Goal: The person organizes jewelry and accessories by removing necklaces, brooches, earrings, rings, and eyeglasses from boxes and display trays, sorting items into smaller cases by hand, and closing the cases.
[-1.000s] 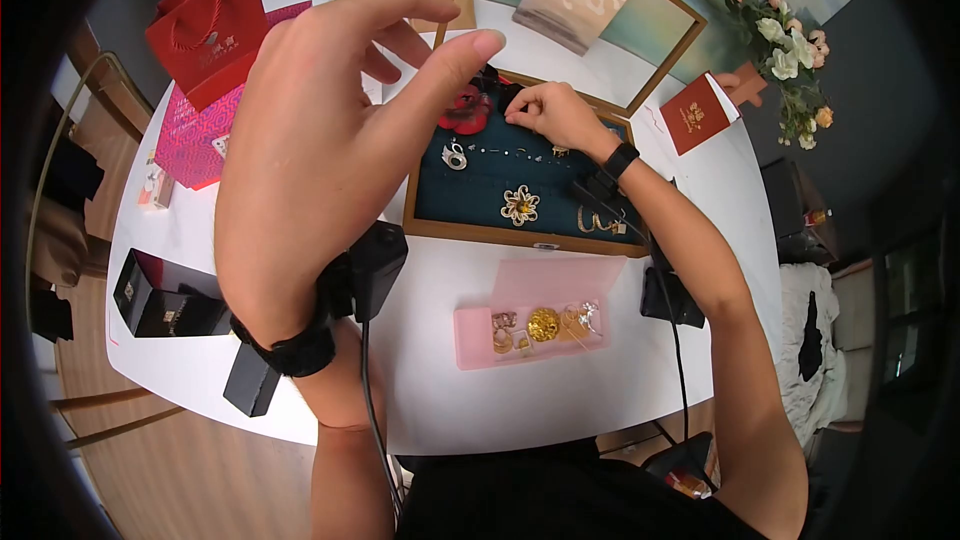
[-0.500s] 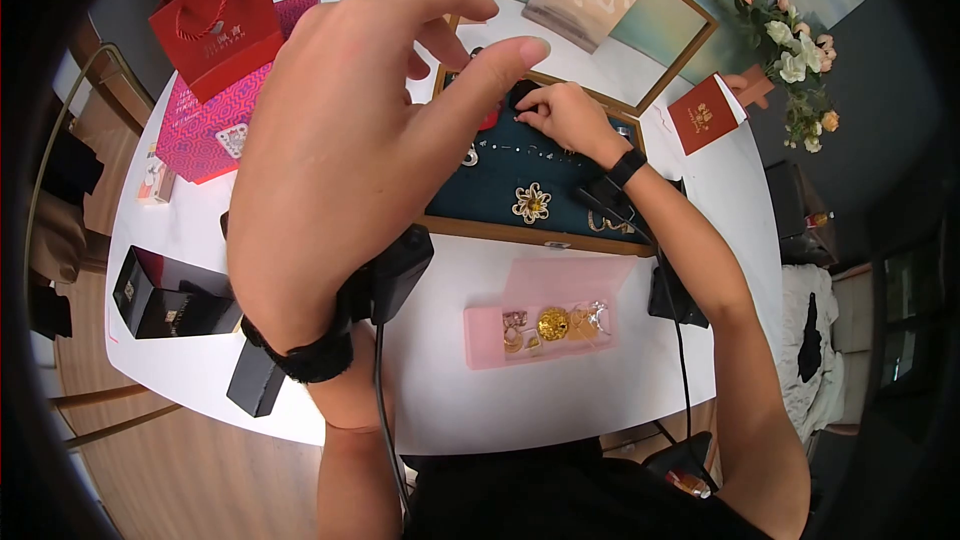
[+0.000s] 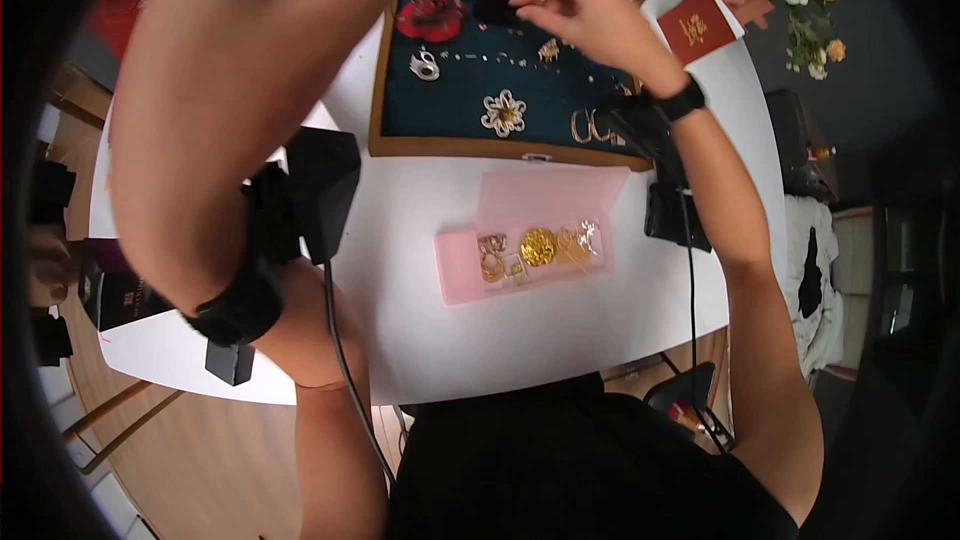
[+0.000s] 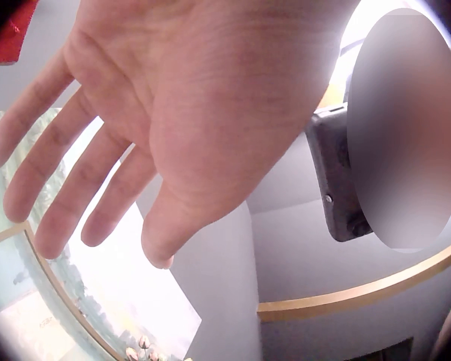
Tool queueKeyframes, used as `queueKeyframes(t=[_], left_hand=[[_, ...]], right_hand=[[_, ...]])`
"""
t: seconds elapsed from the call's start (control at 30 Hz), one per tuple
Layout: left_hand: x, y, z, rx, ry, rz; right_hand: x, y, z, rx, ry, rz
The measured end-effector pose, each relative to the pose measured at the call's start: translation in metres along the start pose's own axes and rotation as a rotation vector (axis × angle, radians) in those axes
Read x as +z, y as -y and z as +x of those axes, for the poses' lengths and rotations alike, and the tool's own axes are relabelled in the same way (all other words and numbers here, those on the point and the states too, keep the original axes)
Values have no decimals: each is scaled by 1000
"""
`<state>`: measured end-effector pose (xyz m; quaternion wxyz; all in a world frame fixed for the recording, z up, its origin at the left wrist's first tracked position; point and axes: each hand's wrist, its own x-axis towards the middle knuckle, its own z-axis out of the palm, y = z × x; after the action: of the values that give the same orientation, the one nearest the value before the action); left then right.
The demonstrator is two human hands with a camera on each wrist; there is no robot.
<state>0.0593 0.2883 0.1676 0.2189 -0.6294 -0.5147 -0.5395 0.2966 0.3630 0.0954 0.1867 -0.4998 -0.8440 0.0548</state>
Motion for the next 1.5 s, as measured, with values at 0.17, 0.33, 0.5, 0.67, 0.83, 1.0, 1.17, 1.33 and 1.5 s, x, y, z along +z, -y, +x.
queueKeyframes(t=[0.17, 0.33, 0.5, 0.67, 0.83, 1.0, 1.17, 1.33, 1.5], left_hand=[[3, 3, -1, -1, 213, -121], [4, 6, 1, 15, 404, -205], [5, 10, 3, 18, 605, -281], [6, 13, 5, 32, 778, -351], [7, 14, 5, 41, 928, -407], [11, 12, 1, 176, 869, -314], [14, 13, 1, 195, 913, -312], [15, 12, 1, 151, 932, -339], [15, 11, 2, 175, 920, -339]], right_hand=[[-55, 52, -77, -54, -124, 29], [-41, 72, -159, 70, 26, 250], [1, 76, -205, 154, 131, 148], [19, 74, -222, 217, 83, 102], [17, 74, -227, 295, 139, 89], [22, 70, -232, 251, 99, 81], [25, 72, -231, 243, 84, 46], [26, 75, -230, 263, 112, 4], [26, 76, -230, 287, 142, -3]])
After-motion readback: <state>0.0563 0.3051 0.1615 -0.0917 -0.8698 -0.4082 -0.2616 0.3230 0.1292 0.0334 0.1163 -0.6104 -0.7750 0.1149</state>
